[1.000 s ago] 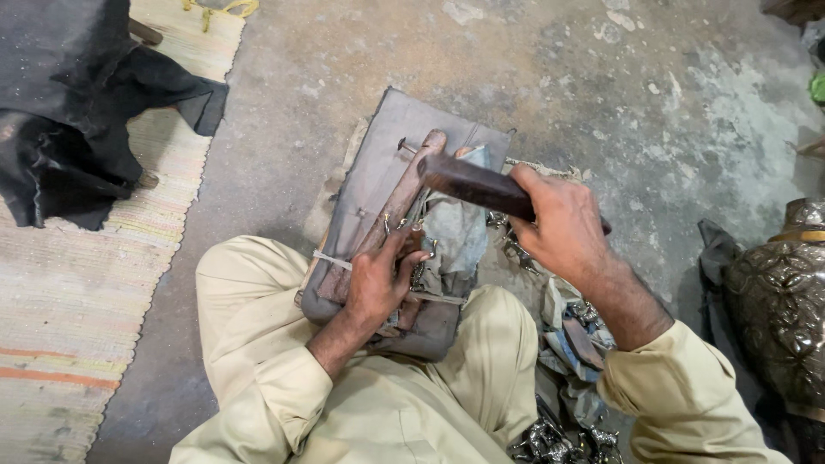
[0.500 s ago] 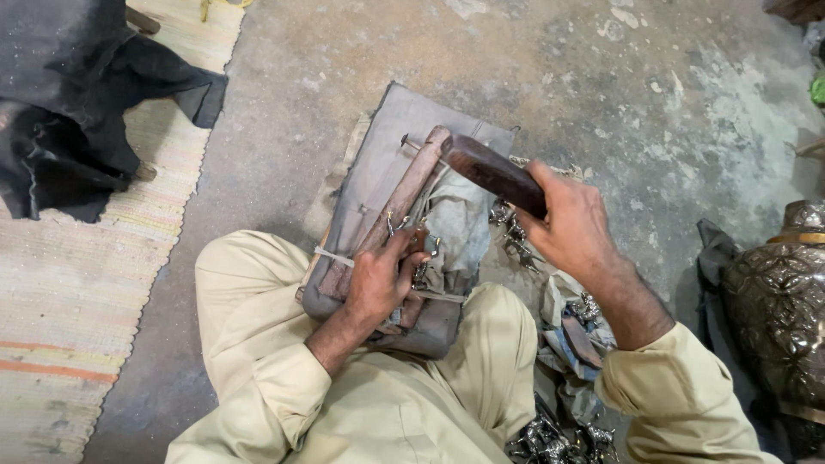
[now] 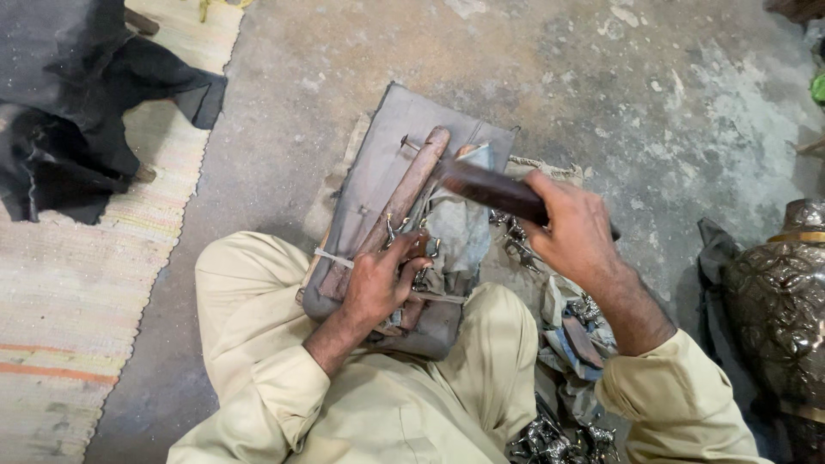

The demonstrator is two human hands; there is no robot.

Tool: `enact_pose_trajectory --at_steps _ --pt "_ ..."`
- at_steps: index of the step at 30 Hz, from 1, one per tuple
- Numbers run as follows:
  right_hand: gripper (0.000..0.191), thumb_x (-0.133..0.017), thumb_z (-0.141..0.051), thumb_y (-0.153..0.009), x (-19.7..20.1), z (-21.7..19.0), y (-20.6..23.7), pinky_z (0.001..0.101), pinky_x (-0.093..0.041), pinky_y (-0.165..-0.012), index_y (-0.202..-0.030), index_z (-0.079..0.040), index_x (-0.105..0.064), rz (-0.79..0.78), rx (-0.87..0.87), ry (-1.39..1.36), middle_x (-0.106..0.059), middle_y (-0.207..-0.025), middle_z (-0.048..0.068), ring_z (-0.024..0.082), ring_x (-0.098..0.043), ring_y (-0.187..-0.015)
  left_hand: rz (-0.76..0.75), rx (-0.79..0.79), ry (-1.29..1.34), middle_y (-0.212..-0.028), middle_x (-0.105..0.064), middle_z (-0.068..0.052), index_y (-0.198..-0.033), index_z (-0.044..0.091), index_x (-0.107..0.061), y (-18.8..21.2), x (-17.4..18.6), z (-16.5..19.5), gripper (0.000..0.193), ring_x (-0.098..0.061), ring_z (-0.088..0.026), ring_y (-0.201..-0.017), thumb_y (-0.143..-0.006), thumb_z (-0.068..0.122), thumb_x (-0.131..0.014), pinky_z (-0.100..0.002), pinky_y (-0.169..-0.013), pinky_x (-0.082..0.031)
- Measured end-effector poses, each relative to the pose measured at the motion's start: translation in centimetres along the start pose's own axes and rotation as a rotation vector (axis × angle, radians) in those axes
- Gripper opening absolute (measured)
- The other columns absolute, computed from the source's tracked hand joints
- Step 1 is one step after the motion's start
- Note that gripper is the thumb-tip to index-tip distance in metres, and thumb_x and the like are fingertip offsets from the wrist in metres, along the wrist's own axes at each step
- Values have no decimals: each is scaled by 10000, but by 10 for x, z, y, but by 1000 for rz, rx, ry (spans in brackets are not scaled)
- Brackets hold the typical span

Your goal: The person sits on the floor and uses a hammer to repeatedly strike small metal decorative pieces placed on a wooden block. The person adjusts the pieces between strikes and continues hammering throughout the clip.

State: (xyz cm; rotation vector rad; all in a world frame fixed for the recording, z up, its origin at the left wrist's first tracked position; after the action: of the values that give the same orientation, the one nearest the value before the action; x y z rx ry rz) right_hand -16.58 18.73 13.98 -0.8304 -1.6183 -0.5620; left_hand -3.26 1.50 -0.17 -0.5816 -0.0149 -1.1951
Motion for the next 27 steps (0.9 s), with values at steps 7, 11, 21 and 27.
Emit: enact_pose_trajectory --at_steps 7,11,21,27 --pt "391 -735 -73 -740 -1 -6 5 467 -505 -851 -1120 -121 -658 2 99 148 -697 -991 107 354 -677 -981 10 -76 -19 -1000 -785 -148 -1263 25 -604 4 0 -1 386 -786 -307 -905 -893 44 -712 -395 -725 -626" --pt "411 -737 -71 -715 0 -11 4 473 -504 -836 -1115 -130 -668 21 151 223 -701 -980 102 347 -683 -985 -75 4 -161 -889 -772 -149 -1149 47 -634 4 -5 -11 303 -769 -327 -812 -915 132 -807 -433 -679 -586" --pt "403 -755 -68 -673 -22 7 14 495 -522 -777 -1065 -111 -672 -36 141 202 -722 -920 114 368 -697 -904 118 -49 114 -964 -770 -112 -1241 35 -643 6 16 3 354 -784 -201 -815 -916 80 -777 -321 -690 -635" --pt "444 -802 -344 -832 -106 110 80 385 -504 -631 -1148 -69 -654 15 -457 -365 -683 -770 82 215 -640 -674 145 367 270 -800 -773 -72 -1211 8 -653 27 56 -58 319 -612 -93 -558 -897 -6 -703 -256 -475 -411"
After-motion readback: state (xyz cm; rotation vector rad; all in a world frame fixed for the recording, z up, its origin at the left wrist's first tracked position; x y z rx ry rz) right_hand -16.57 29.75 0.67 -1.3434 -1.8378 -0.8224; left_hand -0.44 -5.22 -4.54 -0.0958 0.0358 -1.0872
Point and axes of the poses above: each hand's wrist, its own y-axis away from the middle knuckle, its own x-axis out of the back of the hand, z = x × y, the point moved 7 cm from there along -y, towards the middle knuckle
